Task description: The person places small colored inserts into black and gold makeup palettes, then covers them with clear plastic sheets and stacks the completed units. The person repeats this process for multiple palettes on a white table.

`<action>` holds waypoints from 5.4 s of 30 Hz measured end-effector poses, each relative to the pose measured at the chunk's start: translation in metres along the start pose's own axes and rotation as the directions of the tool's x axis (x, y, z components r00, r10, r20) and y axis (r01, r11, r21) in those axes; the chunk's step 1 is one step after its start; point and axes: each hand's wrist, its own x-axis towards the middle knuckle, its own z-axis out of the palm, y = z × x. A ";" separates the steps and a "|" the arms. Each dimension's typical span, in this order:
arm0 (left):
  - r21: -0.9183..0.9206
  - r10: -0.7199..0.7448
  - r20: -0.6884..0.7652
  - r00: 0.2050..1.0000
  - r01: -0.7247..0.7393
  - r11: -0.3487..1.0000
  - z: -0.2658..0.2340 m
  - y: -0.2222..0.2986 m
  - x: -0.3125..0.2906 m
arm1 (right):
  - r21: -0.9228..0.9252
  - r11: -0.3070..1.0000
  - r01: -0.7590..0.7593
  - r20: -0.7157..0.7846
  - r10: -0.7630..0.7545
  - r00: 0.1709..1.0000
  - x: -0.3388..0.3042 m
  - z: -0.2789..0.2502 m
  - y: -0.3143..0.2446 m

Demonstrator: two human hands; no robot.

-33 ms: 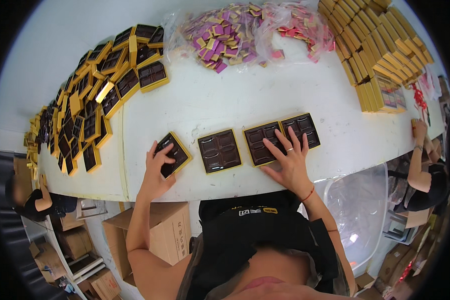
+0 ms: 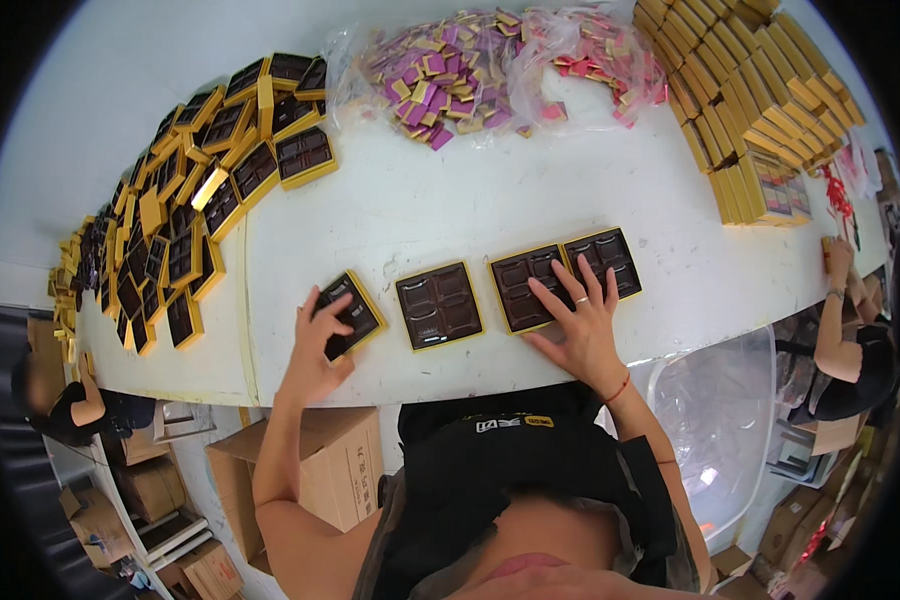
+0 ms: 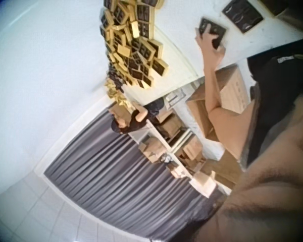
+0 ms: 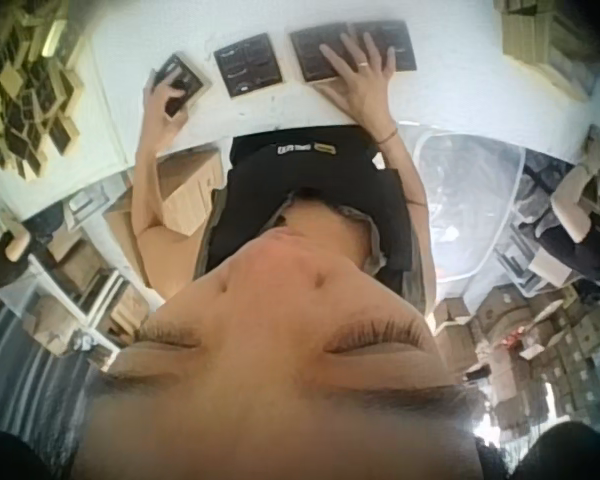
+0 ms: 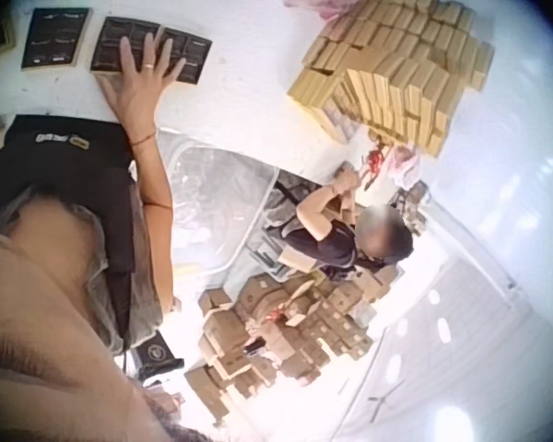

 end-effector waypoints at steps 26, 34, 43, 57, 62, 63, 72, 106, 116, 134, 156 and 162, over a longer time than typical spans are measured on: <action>-0.204 -0.038 -0.392 0.919 -0.046 0.978 0.033 -0.040 0.313 | -0.124 0.992 -0.031 -0.099 0.018 0.995 0.297 0.097 0.077; -0.198 0.042 -0.149 0.988 -0.072 0.978 0.041 -0.022 0.311 | -0.043 0.999 0.002 -0.176 -0.010 0.984 0.288 0.099 0.074; -0.853 -0.022 -0.085 0.996 -0.062 0.518 -0.002 -0.008 0.214 | 0.912 0.272 -0.307 0.263 0.186 0.947 0.251 0.037 0.037; -0.893 -0.351 -0.094 0.932 0.077 0.443 0.010 0.016 0.070 | 0.843 0.523 -0.124 0.303 -0.272 0.913 0.148 0.044 -0.062; -0.671 -0.170 -0.198 0.965 -0.007 0.742 0.029 0.010 0.069 | 0.678 0.735 -0.002 0.346 -0.317 0.883 0.125 0.042 -0.071; -0.551 -0.090 -0.193 0.977 -0.032 0.834 0.029 0.011 0.071 | 0.689 0.725 0.007 0.317 -0.310 0.896 0.122 0.047 -0.070; -0.019 0.073 -0.208 0.975 -0.079 0.997 0.032 0.031 0.035 | 0.504 0.769 0.393 0.099 -0.503 0.858 0.107 0.055 -0.069; 0.070 0.131 -0.112 0.985 -0.123 0.990 0.159 0.153 0.530 | -0.118 0.872 -0.476 -0.137 0.460 0.877 0.279 0.001 0.311; 0.174 0.457 -0.162 0.874 -0.431 0.886 0.181 0.132 0.487 | -0.286 0.946 -0.152 -0.285 0.068 0.956 0.252 0.007 0.280; -0.356 0.448 -0.266 0.853 -0.519 0.777 0.061 0.142 0.283 | 0.963 0.240 -0.122 0.113 0.055 0.992 0.149 -0.055 0.122; 0.123 0.392 0.002 0.920 -0.389 0.913 0.051 0.090 0.126 | 0.670 0.742 -0.018 0.204 -0.162 0.965 0.075 -0.011 0.012; -0.006 0.455 0.121 0.882 -0.457 0.889 0.049 0.073 0.131 | 0.642 0.762 0.091 0.066 -0.174 0.983 0.063 -0.003 0.014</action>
